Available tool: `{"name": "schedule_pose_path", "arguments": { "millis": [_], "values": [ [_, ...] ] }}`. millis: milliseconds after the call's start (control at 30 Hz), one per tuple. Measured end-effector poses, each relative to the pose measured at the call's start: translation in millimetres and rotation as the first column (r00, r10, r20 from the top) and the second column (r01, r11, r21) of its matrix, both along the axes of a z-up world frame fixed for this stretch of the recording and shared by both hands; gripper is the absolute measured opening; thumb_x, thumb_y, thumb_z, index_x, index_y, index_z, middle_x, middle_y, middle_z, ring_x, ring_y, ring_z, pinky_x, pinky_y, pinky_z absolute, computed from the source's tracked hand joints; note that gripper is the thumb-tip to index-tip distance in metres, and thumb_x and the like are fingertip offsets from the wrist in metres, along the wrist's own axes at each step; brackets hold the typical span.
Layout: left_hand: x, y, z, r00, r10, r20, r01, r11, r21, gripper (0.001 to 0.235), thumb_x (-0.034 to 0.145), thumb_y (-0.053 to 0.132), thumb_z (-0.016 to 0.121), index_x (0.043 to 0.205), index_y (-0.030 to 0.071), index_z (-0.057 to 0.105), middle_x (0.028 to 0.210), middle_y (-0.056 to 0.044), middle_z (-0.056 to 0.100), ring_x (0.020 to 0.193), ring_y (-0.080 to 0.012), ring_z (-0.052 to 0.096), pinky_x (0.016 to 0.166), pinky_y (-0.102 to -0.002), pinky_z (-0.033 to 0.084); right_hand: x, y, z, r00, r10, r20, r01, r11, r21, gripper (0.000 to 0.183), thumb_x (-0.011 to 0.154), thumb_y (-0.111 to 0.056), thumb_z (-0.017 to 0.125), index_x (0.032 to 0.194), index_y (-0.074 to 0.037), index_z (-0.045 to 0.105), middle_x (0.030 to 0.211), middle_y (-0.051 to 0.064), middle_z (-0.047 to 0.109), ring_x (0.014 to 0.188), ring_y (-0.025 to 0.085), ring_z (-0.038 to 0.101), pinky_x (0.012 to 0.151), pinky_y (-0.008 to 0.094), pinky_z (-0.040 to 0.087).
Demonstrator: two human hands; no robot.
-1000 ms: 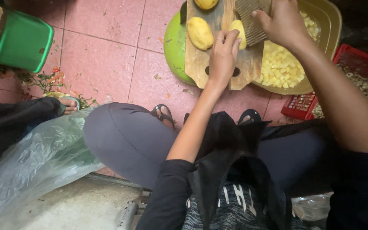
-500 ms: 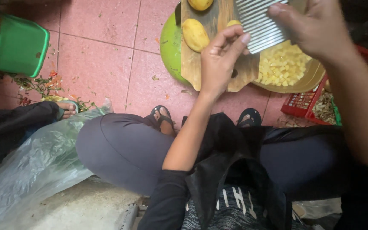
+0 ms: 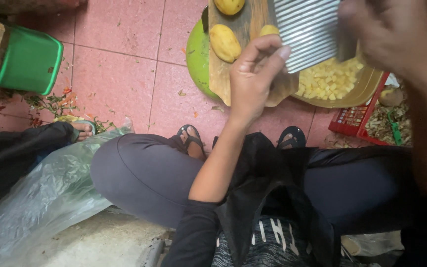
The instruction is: Cutting and slicing potatoes using a knife and a crinkle cutter on a wooden board.
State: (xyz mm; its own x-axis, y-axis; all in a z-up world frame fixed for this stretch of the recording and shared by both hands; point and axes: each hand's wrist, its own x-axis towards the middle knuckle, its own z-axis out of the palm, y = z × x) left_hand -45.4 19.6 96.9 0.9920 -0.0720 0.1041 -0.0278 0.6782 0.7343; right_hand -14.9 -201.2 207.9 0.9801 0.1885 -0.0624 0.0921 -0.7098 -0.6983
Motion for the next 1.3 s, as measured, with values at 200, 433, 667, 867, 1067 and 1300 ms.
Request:
{"name": "schedule_pose_path", "arguments": {
  "millis": [200, 433, 667, 867, 1067, 1300],
  "values": [
    [17.2, 17.1, -16.3, 0.958, -0.182, -0.219, 0.156, 0.979, -0.133, 0.015, 0.102, 0.006, 0.07, 0.115, -0.001, 0.068, 0.096, -0.003, 0.068, 0.082, -0.0092, 0.061, 0.073, -0.025, 0.05, -9.6, 14.1, 34.1, 0.845, 0.36, 0.396, -0.096, 0.83, -0.55, 0.016, 0.114, -0.012, 0.055, 0.121, -0.006, 0.068, 0.103, 0.011, 0.068, 0.084, 0.019, 0.068, 0.068, 0.03, 0.052],
    [36.4, 18.6, -44.6, 0.895, -0.305, -0.326, 0.268, 0.951, -0.156, 0.025, 0.105, 0.021, 0.06, 0.118, 0.0, 0.067, 0.095, -0.005, 0.069, 0.077, -0.0102, 0.065, 0.065, -0.022, 0.052, 12.4, -7.7, -46.3, 0.838, 0.378, 0.394, -0.15, 0.853, -0.5, 0.009, 0.109, -0.01, 0.065, 0.104, -0.002, 0.063, 0.097, 0.01, 0.07, 0.085, 0.026, 0.07, 0.072, 0.038, 0.054],
    [34.9, 11.2, -66.7, 0.947, -0.094, -0.308, 0.123, 0.989, 0.077, 0.024, 0.105, 0.02, 0.062, 0.12, 0.002, 0.066, 0.094, -0.003, 0.065, 0.072, -0.0055, 0.06, 0.06, -0.02, 0.048, 51.8, -9.6, -127.2, 0.956, -0.116, -0.27, 0.106, 0.993, -0.051, 0.04, 0.105, -0.013, 0.059, 0.139, 0.006, 0.048, 0.1, 0.021, 0.069, 0.074, 0.024, 0.071, 0.057, 0.036, 0.061],
    [32.8, 6.7, -72.6, 0.959, -0.087, -0.271, 0.133, 0.979, 0.154, 0.022, 0.105, 0.019, 0.061, 0.12, 0.002, 0.066, 0.096, -0.003, 0.067, 0.074, -0.006, 0.061, 0.061, -0.021, 0.049, 45.8, 12.5, -105.4, 0.95, -0.071, -0.304, 0.074, 0.997, -0.001, 0.081, 0.091, -0.002, 0.072, 0.156, -0.002, 0.025, 0.109, 0.028, 0.069, 0.081, 0.032, 0.075, 0.059, 0.038, 0.06],
    [30.4, -8.6, -95.9, 0.986, 0.033, -0.163, 0.036, 0.916, 0.399, 0.021, 0.103, 0.012, 0.062, 0.12, 0.001, 0.065, 0.095, -0.005, 0.069, 0.076, -0.0106, 0.064, 0.066, -0.024, 0.053, 38.7, 39.8, -84.4, 0.952, -0.123, -0.281, 0.057, 0.972, -0.23, 0.078, 0.097, -0.003, 0.072, 0.156, -0.003, 0.021, 0.098, 0.03, 0.069, 0.071, 0.034, 0.073, 0.057, 0.039, 0.063],
    [25.8, -24.8, -110.5, 0.931, 0.231, 0.282, -0.363, 0.524, 0.771, 0.025, 0.097, 0.005, 0.063, 0.122, 0.001, 0.06, 0.119, -0.018, 0.062, 0.095, -0.0267, 0.07, 0.085, -0.036, 0.058, 48.0, 30.5, -88.1, 0.986, -0.108, -0.128, 0.09, 0.986, -0.139, 0.029, 0.107, -0.01, 0.067, 0.126, 0.01, 0.058, 0.095, 0.021, 0.071, 0.068, 0.024, 0.071, 0.051, 0.035, 0.057]
  ]
}}
